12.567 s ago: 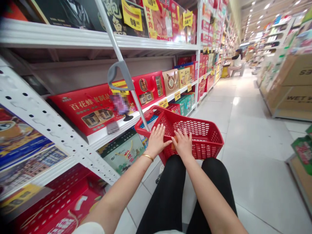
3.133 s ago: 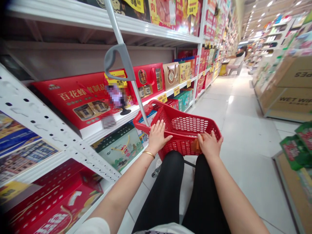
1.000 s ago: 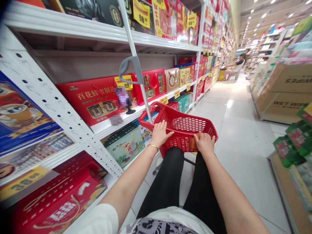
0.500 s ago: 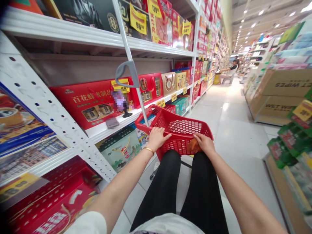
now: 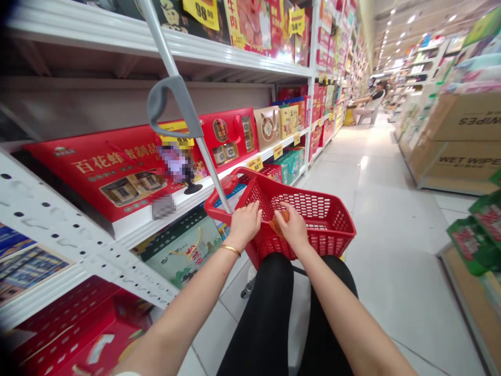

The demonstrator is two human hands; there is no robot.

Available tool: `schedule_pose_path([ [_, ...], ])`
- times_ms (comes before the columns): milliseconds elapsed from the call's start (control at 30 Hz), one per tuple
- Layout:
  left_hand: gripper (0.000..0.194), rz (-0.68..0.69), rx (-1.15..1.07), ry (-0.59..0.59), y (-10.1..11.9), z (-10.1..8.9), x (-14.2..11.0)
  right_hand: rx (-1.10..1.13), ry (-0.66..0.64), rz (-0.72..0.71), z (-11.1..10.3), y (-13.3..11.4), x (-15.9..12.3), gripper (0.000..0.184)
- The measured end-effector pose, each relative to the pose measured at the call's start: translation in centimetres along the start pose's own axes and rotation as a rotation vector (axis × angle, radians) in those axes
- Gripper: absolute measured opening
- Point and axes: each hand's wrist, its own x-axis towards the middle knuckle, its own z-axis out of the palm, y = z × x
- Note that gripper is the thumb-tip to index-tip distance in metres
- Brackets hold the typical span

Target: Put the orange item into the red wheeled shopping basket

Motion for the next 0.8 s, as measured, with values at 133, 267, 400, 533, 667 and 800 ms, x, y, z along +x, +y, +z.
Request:
schedule_pose_path([
  [133,0.049,-0.004,0.006,0.033,0.1,0.6,-0.1,-0.184,-0.079,-0.162,1.3,1.0,-1.6,0.041],
  [267,0.047,-0.005,0.002,0.041,0.1,1.0,0.0,-0.26,-0.12,-0.227,1.0,1.7,-1.8,0.049],
  [400,0.044,0.011,-0.026,0.055,0.1,1.2,0.0,-0.303,-0.185,-0.054,1.0,2.7,-1.9,0.063],
  [533,0.043,-0.007,-0.048,0.054,0.3,1.2,0.1,-0.284,-0.159,-0.064,1.0,2.9,-2.0,0.065],
  [667,0.044,-0.021,-0.054,0.044,0.5,1.1,0.1,-0.147,-0.125,-0.126,0.6,2.9,-2.2,0.045],
  [800,0.043,-0.027,-0.039,0.041,0.6,1.4,0.2,-0.007,-0.06,0.017,0.7,2.3,-3.0,0.037],
])
